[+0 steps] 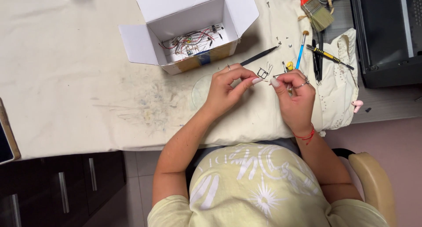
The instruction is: Sorting small electronic components and wires and packing them into a cardboard box.
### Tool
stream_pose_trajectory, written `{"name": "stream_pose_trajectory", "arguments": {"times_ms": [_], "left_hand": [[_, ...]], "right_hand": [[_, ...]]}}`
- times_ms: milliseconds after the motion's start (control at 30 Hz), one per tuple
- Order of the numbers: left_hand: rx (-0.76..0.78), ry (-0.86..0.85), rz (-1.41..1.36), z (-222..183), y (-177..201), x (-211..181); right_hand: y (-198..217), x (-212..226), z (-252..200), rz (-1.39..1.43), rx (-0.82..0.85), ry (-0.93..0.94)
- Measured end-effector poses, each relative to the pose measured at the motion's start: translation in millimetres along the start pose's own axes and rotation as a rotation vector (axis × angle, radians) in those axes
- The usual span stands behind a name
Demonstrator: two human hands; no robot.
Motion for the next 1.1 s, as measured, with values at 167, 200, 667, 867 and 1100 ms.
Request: {"name": "stream_pose_trajectory", "arguments": {"times_ms": [167,200,667,867,1100], "left_hand": [[-0.058,-0.042,0.024,1.6,8.2,-13.9],[-0.079,-0.066,0.024,1.9,10.8,-19.0],[-0.246,-0.127,0.750,42.9,115.3,-33.8],[-0.145,-0.084,0.919,43.9,115.3,9.6],[-0.162,-0.625,0.809,24.1,66.2,-65.8]], "right_hand": [[0.2,-8.9,-4.1,0.096,-0.040,-0.053],[-2.6,-16.3,-5.6,0.183,-0.046,-0.112],[-31.3,-86.3,-46.0,0.212,-0.037,-0.279],[-3.5,-91.5,-52.7,0.232,-0.164,-0.254],[33.6,-64.1,-29.3,0.228,-0.257,-0.222]]}}
Point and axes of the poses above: each hand's wrist, its own z-axis towards the middle knuckle, its own y-axis out of the back of the hand, x = y × z, the point moved 9 cm from there along z, towards the middle knuckle
